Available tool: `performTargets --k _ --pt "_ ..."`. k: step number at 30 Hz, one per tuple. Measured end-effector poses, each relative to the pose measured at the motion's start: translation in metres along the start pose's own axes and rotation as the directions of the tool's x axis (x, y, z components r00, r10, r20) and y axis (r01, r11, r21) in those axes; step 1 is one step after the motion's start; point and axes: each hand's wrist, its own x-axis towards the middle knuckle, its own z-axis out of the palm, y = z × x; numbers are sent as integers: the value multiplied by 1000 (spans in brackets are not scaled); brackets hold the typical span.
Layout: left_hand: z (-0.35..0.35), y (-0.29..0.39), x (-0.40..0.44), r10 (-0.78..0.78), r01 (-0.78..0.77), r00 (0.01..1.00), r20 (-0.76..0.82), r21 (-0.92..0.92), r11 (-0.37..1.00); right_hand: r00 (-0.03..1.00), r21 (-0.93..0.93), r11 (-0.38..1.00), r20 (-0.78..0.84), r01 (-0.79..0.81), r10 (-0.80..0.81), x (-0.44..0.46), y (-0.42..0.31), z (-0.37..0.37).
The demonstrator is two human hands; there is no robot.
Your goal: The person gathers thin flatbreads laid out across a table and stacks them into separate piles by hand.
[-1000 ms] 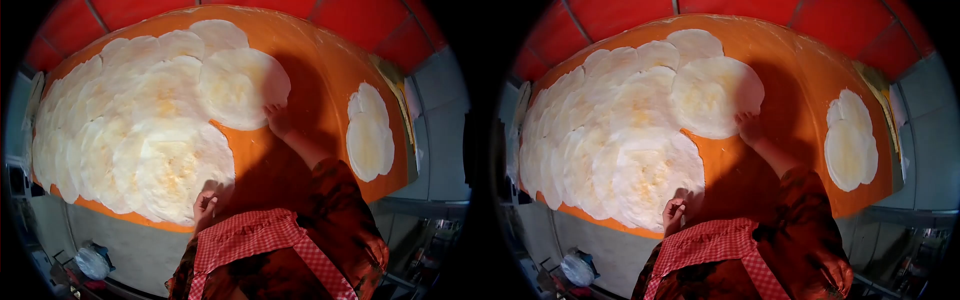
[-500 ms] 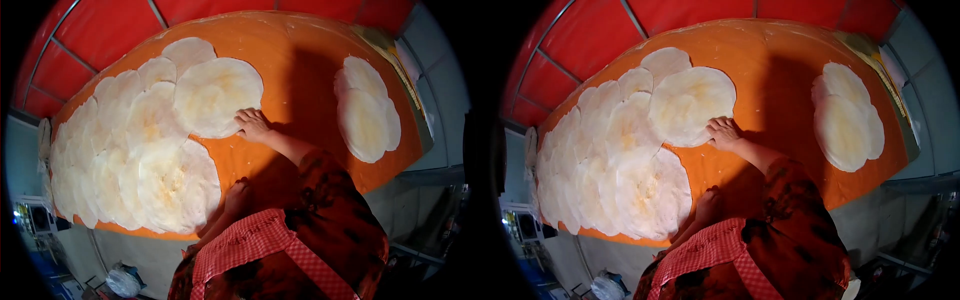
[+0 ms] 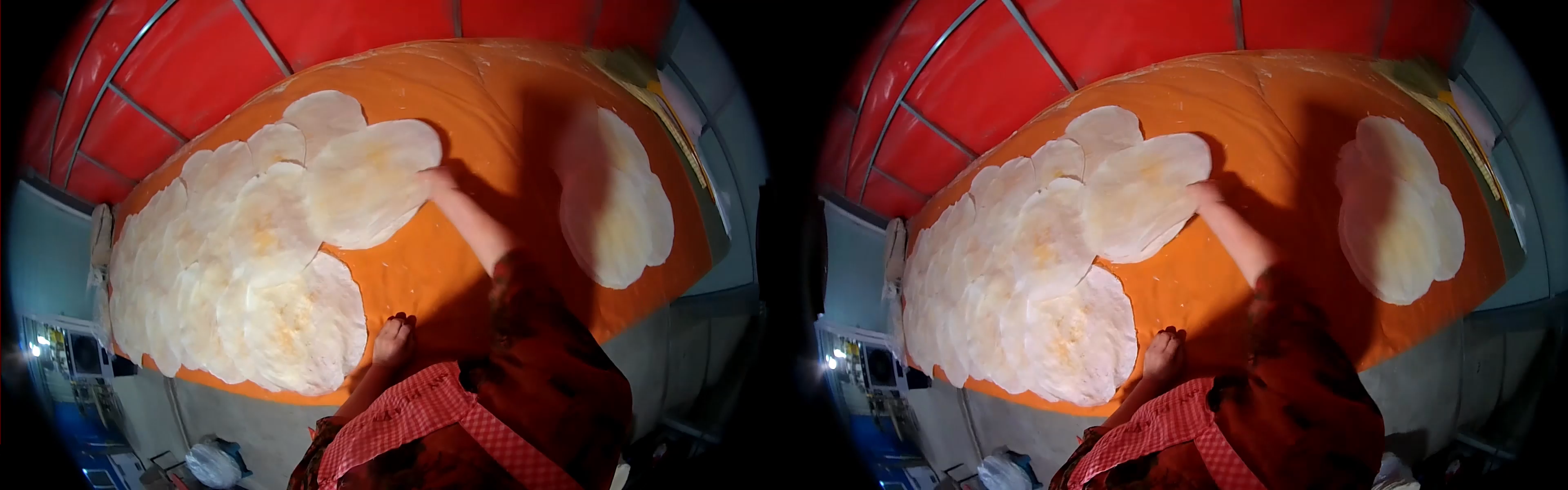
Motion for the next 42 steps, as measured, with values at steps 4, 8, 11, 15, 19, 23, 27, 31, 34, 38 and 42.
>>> performTargets --k 4,8,11,15,19,23,27,31,34,38,42 --pt "2 -7 -9 -7 7 1000 26 0 1000 966 371 927 253 -53 -45 -22 29 -146" --pt "2 -7 -7 4 -4 1000 6 -12 1000 859 -688 680 -162 254 -485 -120 3 -224" --pt "-1 -4 -3 -5 5 1000 23 3 1000 658 -808 342 73 479 -750 -155 13 -207" --pt "2 -2 -2 33 -33 999 -8 6 999 728 -783 275 303 558 -615 -215 16 -123" --pt "0 1 0 44 -43 999 -23 22 999 746 -755 261 416 602 -520 -214 11 -64" --pt "0 0 1 45 -44 999 -25 10 999 733 -827 51 466 560 -496 -193 34 -42" --pt "-1 -1 -7 -1 1 1000 11 6 1000 768 -795 133 506 592 -393 -204 13 -34" --pt "-1 -4 -11 -26 26 997 76 -1 1000 749 -818 67 486 571 -450 -171 20 5" --pt "-2 -4 -12 -28 27 997 77 11 1000 682 -861 -84 453 501 -574 -162 31 27" --pt "-4 -3 -10 -28 29 999 42 -17 999 719 -888 -201 454 414 -527 -165 17 27" --pt "-7 -3 -12 -65 66 994 87 -11 998 880 -890 -279 424 361 -215 -129 -63 -12"
